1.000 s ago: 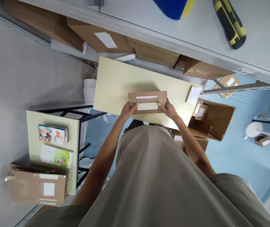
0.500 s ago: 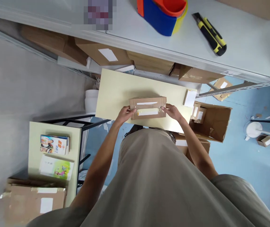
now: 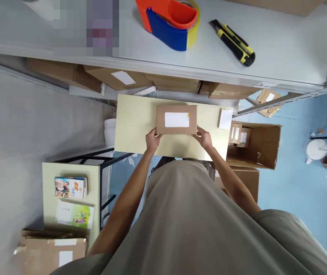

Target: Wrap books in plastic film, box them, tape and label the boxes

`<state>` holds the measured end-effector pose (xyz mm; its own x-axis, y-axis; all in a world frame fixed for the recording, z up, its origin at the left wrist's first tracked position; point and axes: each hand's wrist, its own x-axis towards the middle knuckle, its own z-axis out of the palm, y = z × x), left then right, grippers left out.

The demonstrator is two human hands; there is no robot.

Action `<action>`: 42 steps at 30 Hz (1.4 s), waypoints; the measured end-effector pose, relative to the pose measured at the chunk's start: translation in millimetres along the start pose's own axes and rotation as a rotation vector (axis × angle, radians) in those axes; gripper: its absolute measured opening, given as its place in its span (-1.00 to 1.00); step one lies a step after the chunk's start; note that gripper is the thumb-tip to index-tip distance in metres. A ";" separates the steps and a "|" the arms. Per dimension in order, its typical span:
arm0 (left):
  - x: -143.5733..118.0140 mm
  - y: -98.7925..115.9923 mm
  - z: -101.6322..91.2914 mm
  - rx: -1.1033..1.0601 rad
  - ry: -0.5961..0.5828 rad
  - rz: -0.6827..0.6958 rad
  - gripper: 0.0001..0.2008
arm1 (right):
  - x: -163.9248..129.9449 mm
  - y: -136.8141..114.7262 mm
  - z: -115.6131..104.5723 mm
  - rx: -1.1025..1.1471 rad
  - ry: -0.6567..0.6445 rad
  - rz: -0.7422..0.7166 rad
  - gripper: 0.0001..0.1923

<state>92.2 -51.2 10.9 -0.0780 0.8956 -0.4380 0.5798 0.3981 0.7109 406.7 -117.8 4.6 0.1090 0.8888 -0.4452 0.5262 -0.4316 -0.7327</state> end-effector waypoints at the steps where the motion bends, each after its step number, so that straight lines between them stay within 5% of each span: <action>1: 0.0 -2.6 -1.3 0.016 -0.028 -0.014 -0.48 | -0.9 3.5 1.8 -0.030 -0.017 -0.019 -0.22; 5: -5.1 -6.9 -18.2 0.125 0.014 0.091 -0.13 | -1.0 27.2 -18.6 -0.178 -0.057 -0.171 -0.18; 9: -11.7 10.4 -26.6 0.215 0.184 0.254 -0.06 | 20.1 64.7 -79.4 -0.315 0.056 -0.186 -0.36; 12: -14.1 36.7 -9.5 0.247 0.175 0.354 -0.19 | 49.5 88.1 -128.7 -0.428 0.085 -0.101 -0.29; 16: -16.7 75.9 35.4 0.283 0.029 0.473 -0.33 | 90.0 101.1 -168.7 -0.579 -0.055 -0.003 0.00; 22: -24.4 109.5 91.1 0.340 -0.171 0.638 -0.34 | 126.9 109.8 -176.4 -0.671 -0.201 -0.028 0.32; 28: -36.1 115.1 114.9 0.359 -0.175 0.716 -0.36 | 127.1 113.7 -172.6 -0.677 -0.131 -0.072 0.11; 34: -50.4 129.9 137.5 0.348 -0.303 0.713 -0.37 | 97.5 101.8 -178.4 -0.664 0.130 -0.291 -0.59; 42: -43.8 166.4 211.4 0.495 -0.621 0.617 -0.23 | 9.5 97.0 -183.3 -0.750 0.075 -0.435 -0.60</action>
<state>363.5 -66.2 32.0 0.7051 0.5988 -0.3799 0.6587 -0.3548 0.6635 613.3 -123.0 23.7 -0.1893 0.9703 -0.1503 0.9480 0.1407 -0.2856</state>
